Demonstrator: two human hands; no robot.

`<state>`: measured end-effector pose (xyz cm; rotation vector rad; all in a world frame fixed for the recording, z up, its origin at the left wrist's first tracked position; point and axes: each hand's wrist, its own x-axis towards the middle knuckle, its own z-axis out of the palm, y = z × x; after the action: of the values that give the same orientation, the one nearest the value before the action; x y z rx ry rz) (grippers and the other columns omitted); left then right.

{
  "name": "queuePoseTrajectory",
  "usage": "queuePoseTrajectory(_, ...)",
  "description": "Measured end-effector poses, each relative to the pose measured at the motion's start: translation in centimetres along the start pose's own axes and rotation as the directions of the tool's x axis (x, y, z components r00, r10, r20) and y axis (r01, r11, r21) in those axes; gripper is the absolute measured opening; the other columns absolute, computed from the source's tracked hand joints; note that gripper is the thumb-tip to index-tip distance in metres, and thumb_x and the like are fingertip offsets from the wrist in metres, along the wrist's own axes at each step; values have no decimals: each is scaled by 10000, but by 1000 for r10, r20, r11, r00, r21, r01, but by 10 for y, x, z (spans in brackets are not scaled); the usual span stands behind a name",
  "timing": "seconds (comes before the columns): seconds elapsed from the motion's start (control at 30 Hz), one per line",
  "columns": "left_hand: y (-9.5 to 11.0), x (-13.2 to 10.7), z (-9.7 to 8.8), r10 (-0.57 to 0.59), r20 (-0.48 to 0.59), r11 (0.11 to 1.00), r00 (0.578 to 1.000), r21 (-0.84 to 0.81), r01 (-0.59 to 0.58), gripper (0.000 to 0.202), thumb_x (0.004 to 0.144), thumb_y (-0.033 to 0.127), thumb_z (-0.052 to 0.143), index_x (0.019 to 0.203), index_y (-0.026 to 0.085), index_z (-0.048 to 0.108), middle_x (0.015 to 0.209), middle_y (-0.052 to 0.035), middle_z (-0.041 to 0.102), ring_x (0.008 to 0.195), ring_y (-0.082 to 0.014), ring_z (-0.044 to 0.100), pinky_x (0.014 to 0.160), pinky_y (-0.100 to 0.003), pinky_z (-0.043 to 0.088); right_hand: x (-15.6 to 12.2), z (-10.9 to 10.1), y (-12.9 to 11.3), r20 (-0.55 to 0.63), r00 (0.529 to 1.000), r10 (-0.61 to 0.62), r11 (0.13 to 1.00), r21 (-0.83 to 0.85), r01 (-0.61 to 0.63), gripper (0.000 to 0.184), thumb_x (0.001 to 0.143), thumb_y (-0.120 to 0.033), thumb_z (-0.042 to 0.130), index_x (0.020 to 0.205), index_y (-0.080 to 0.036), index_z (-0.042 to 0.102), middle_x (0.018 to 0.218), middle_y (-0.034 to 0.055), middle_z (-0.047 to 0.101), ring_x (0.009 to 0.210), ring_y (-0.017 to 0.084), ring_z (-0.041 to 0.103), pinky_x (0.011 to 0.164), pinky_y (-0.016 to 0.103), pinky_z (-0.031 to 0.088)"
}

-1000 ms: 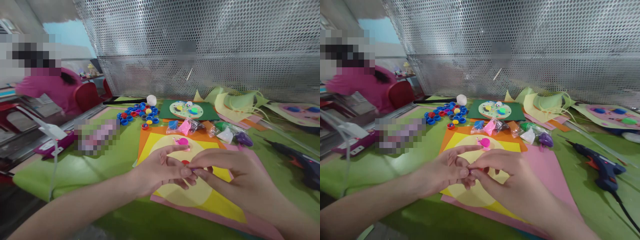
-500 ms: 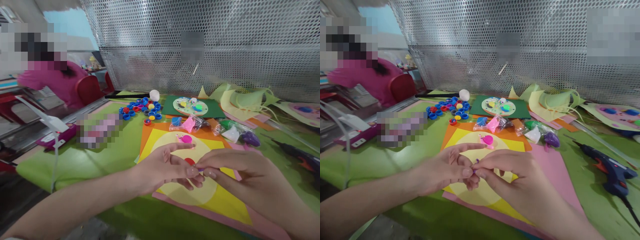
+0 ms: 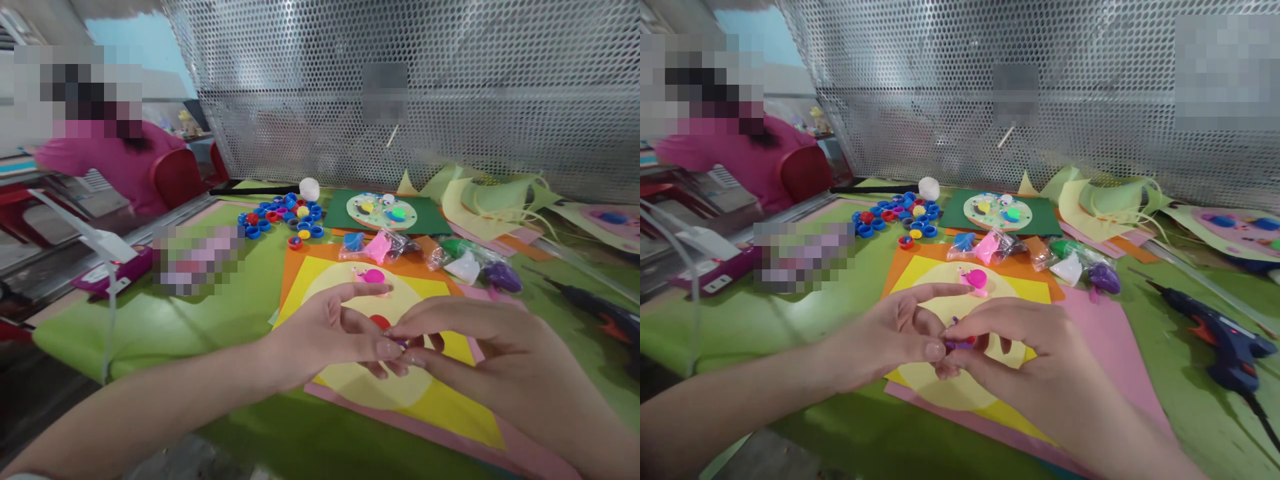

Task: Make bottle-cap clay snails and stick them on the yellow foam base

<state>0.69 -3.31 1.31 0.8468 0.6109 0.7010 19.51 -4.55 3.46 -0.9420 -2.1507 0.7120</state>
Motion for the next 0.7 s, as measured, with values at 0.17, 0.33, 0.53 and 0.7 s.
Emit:
queuePoseTrajectory(0.17,-1,0,-1,4,10,999,1000,54,-4,623,659,158,761,1204,180,460,673,-11,719,633,-133,671,692,-293,505,0,-2,1,-44,997,-58,998,33,59,187,775,-103,595,809,-277,652,752,-99,680,669,45,617,580,98,471)
queuePoseTrajectory(0.33,-2,1,0,8,18,999,1000,41,-8,624,701,217,732,1242,176,425,688,-28,718,665,-152,679,668,-287,508,-1,-5,4,33,998,-56,996,-64,58,190,768,-101,599,818,-279,643,742,-120,678,641,35,614,555,99,461)
queuePoseTrajectory(0.53,0,-1,-1,-5,8,999,1000,53,4,598,711,204,721,1237,181,437,666,-4,704,682,-156,682,656,-277,509,1,-4,8,19,999,-50,993,-103,51,156,764,-128,624,811,-276,637,733,-111,672,640,41,613,553,113,465)
queuePoseTrajectory(0.7,3,-2,0,3,-4,1000,1000,14,-3,562,686,167,734,1186,174,478,619,34,686,617,-107,664,637,-232,504,0,-4,8,10,999,-53,994,-99,54,66,766,-198,649,774,-260,627,714,-94,667,612,55,609,540,132,473)
